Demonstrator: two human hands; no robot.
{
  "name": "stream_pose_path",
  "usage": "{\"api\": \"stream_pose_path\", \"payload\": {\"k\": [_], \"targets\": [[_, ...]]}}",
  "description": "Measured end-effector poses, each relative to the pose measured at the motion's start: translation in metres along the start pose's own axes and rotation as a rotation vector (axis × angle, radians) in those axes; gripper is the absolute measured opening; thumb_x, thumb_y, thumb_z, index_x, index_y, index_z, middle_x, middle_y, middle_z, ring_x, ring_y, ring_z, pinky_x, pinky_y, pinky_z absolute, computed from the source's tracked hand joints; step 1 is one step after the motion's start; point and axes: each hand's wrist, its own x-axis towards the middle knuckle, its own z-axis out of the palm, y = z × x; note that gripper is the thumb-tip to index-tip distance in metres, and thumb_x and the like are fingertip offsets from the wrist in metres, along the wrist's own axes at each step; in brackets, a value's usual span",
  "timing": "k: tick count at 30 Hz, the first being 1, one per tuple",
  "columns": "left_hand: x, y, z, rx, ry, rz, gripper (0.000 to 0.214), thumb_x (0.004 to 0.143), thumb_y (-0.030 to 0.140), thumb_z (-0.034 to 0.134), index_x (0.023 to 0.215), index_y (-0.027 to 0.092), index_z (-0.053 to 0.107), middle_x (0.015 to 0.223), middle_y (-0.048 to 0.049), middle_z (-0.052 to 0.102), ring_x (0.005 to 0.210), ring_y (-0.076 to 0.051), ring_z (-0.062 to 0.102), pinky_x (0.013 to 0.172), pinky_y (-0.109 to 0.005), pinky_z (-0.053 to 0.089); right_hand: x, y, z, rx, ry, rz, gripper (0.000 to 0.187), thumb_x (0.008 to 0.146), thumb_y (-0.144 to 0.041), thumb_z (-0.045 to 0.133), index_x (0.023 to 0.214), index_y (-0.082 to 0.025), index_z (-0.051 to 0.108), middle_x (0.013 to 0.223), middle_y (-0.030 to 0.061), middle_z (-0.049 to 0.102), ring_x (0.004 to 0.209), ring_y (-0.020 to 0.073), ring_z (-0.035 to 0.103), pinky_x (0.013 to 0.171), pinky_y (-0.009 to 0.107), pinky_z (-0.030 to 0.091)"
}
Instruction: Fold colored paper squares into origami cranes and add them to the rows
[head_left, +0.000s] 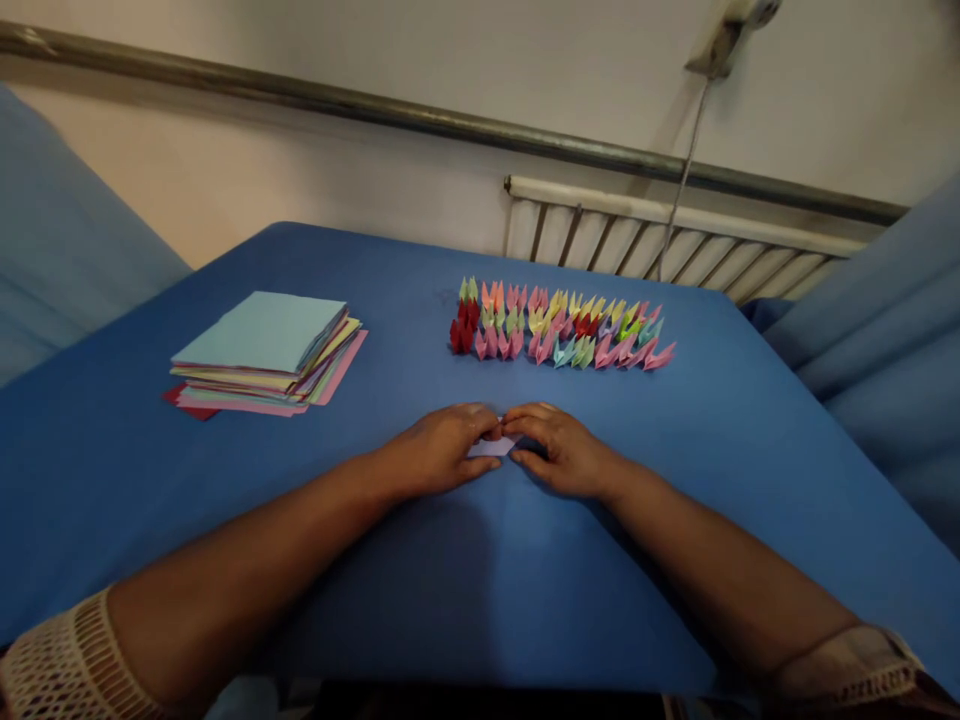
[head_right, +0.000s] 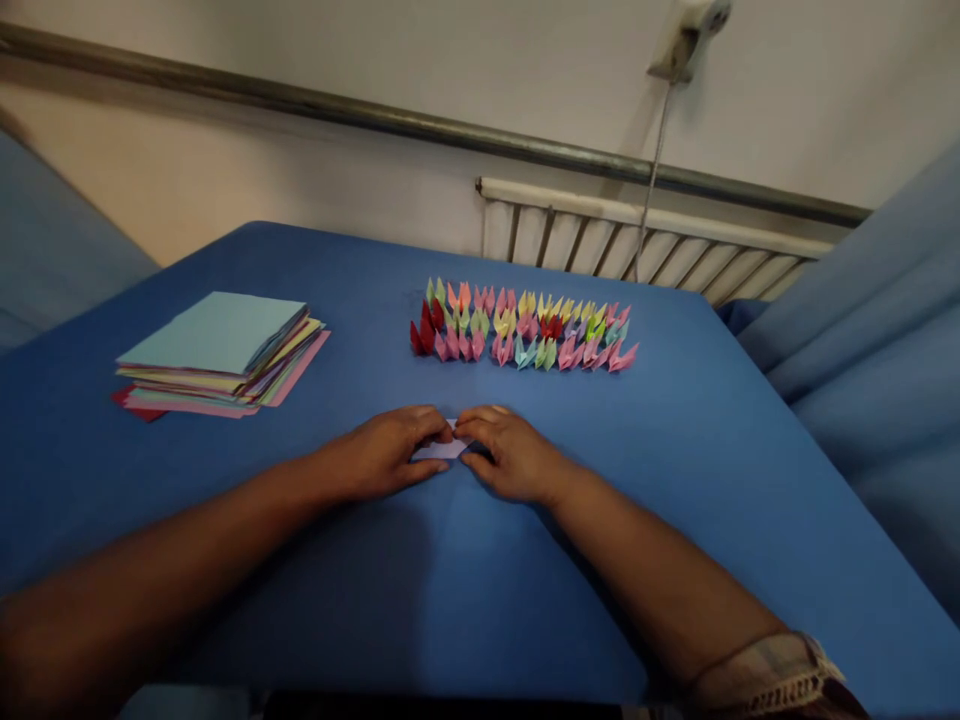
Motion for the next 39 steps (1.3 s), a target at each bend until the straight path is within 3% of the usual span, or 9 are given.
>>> {"api": "stream_pose_path", "payload": {"k": [3, 13, 23, 32, 39], "targets": [[-0.001, 0.002, -0.002, 0.029, -0.016, 0.000, 0.024, 0.083, 0.037, 0.063, 0.098, 0.019, 0.061, 0.093, -0.0042, 0.062, 0.082, -0.019, 0.058, 0.076, -0.030, 0.043, -0.001, 0.006, -0.004, 0.045, -0.044, -0.028, 0.029, 0.086, -0.024, 0.063, 0.115, -0.022, 0.061, 0.116, 0.0092, 0.063, 0.108, 0.0220, 0.058, 0.096, 0.042, 0.045], [-0.001, 0.004, 0.002, 0.075, 0.025, -0.032, 0.018, 0.090, 0.029, 0.049, 0.087, 0.019, 0.064, 0.083, -0.0029, 0.060, 0.075, -0.017, 0.056, 0.069, -0.029, 0.040, 0.002, 0.009, 0.003, -0.031, 0.019, 0.034, 0.012, 0.093, -0.026, 0.054, 0.098, -0.022, 0.064, 0.105, 0.0083, 0.067, 0.099, 0.0218, 0.060, 0.088, 0.040, 0.046], [0.002, 0.017, 0.003, 0.040, 0.021, -0.135, 0.013, 0.082, 0.022, 0.052, 0.084, 0.019, 0.064, 0.081, -0.0029, 0.063, 0.072, -0.017, 0.056, 0.065, -0.028, 0.039, 0.004, 0.003, 0.007, 0.054, 0.025, 0.112, 0.004, 0.090, -0.024, 0.058, 0.092, -0.023, 0.062, 0.098, 0.0042, 0.064, 0.093, 0.0188, 0.057, 0.086, 0.037, 0.043], [0.001, 0.018, 0.003, 0.086, -0.009, -0.300, 0.019, 0.084, 0.030, 0.050, 0.080, 0.019, 0.065, 0.080, -0.0028, 0.066, 0.068, -0.017, 0.057, 0.061, -0.029, 0.036, 0.007, 0.002, 0.012, -0.028, 0.055, 0.296, 0.005, 0.088, -0.024, 0.060, 0.084, -0.022, 0.061, 0.095, 0.0036, 0.061, 0.091, 0.0194, 0.054, 0.083, 0.037, 0.040], [0.002, 0.022, 0.003, 0.119, -0.011, -0.360, 0.018, 0.084, 0.032, 0.049, 0.082, 0.020, 0.062, 0.085, -0.0027, 0.067, 0.072, -0.017, 0.058, 0.062, -0.028, 0.036, 0.007, -0.001, 0.011, -0.052, 0.077, 0.328, 0.005, 0.085, -0.022, 0.061, 0.082, -0.021, 0.058, 0.093, 0.0032, 0.061, 0.089, 0.0192, 0.055, 0.082, 0.035, 0.041]]}}
